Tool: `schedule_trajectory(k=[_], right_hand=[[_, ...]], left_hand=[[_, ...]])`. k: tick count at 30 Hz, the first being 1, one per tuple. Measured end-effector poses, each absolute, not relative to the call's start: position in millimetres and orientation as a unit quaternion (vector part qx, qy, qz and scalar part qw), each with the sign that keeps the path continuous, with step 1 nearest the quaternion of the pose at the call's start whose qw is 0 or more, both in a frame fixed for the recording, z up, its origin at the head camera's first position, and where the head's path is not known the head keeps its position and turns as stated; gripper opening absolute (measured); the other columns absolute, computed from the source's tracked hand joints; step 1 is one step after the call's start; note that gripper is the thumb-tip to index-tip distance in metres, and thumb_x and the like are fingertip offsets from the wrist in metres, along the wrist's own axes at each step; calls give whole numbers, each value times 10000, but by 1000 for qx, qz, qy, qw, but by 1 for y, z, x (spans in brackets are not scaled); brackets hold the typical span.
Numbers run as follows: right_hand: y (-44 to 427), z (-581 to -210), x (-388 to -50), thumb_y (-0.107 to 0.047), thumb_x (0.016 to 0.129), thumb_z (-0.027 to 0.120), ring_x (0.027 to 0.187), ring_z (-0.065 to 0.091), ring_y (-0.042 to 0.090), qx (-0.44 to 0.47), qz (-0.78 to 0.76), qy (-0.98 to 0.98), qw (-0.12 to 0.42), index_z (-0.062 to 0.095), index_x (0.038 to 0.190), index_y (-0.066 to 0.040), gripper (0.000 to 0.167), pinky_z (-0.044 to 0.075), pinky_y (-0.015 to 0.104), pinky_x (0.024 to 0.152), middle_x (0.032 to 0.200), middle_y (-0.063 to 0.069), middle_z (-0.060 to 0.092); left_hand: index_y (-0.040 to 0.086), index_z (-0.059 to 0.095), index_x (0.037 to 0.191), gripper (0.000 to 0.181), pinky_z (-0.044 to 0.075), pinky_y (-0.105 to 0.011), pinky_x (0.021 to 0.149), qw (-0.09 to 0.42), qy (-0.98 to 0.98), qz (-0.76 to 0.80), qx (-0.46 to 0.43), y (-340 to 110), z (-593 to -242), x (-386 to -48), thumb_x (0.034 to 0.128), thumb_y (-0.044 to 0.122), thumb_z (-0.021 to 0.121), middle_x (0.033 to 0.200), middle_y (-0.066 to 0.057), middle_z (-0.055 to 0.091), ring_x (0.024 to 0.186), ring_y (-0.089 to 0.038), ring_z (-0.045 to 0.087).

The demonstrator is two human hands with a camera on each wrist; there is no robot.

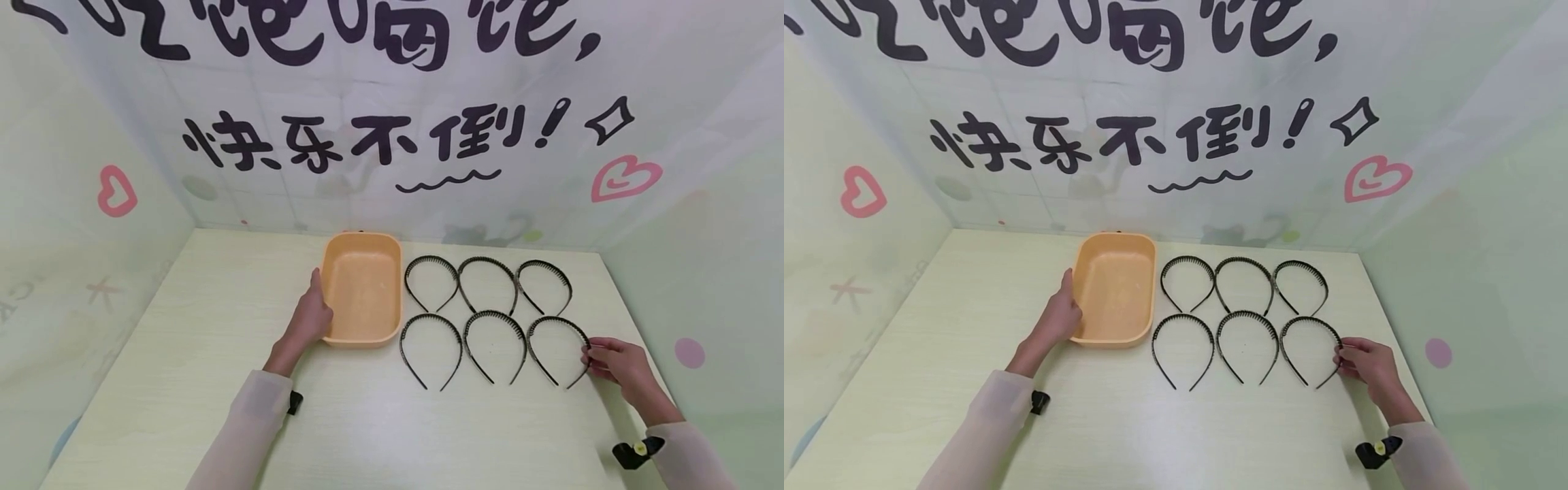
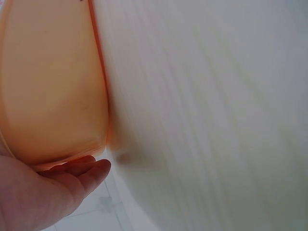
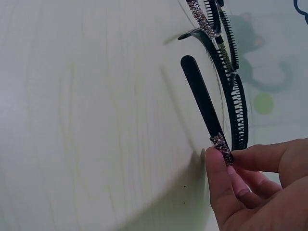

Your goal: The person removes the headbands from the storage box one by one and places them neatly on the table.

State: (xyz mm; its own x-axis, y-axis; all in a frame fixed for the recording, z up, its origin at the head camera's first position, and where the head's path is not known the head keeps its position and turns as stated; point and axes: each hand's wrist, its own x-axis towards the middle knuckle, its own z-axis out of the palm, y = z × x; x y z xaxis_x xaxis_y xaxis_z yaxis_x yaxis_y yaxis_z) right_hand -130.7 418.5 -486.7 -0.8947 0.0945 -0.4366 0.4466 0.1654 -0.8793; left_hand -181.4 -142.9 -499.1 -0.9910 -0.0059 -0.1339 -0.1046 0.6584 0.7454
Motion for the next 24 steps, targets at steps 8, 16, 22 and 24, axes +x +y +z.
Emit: schedule_trajectory(k=[8,16,22,24], right_hand=[[420,-488,-132,-26,955,582,738,680,52,183,-591,772,148,724,973,-150,189,574,248,682,795,-103,712],[418,-486,-135,-74,978,559,749,646,7,180,-517,825,142,546,1246,198,382,583,282,703,861,-126,677],[404,-478,-146,-210,1005,534,844,637,93,148,-406,898,82,540,1308,146,467,552,292,704,1049,140,713],[395,-473,-152,-271,1022,498,961,650,252,116,-356,926,51,538,1330,119,498,540,378,763,1204,273,647]], left_hand=[[-62,-70,1553,823,457,-481,955,62,910,410,-33,-142,-500,-181,864,-84,379,1507,-356,331,1181,-380,522],[-65,-95,1547,844,248,-517,1166,58,909,411,-32,-141,-501,-180,855,-89,386,1608,-307,100,1459,-408,224],[-36,-156,1543,830,289,-547,1136,50,912,407,-32,-144,-497,-178,930,6,402,1611,-317,46,1449,-453,208],[-22,-167,1544,802,282,-566,1134,55,915,398,-35,-147,-493,-177,998,127,401,1613,-316,36,1440,-473,219]])
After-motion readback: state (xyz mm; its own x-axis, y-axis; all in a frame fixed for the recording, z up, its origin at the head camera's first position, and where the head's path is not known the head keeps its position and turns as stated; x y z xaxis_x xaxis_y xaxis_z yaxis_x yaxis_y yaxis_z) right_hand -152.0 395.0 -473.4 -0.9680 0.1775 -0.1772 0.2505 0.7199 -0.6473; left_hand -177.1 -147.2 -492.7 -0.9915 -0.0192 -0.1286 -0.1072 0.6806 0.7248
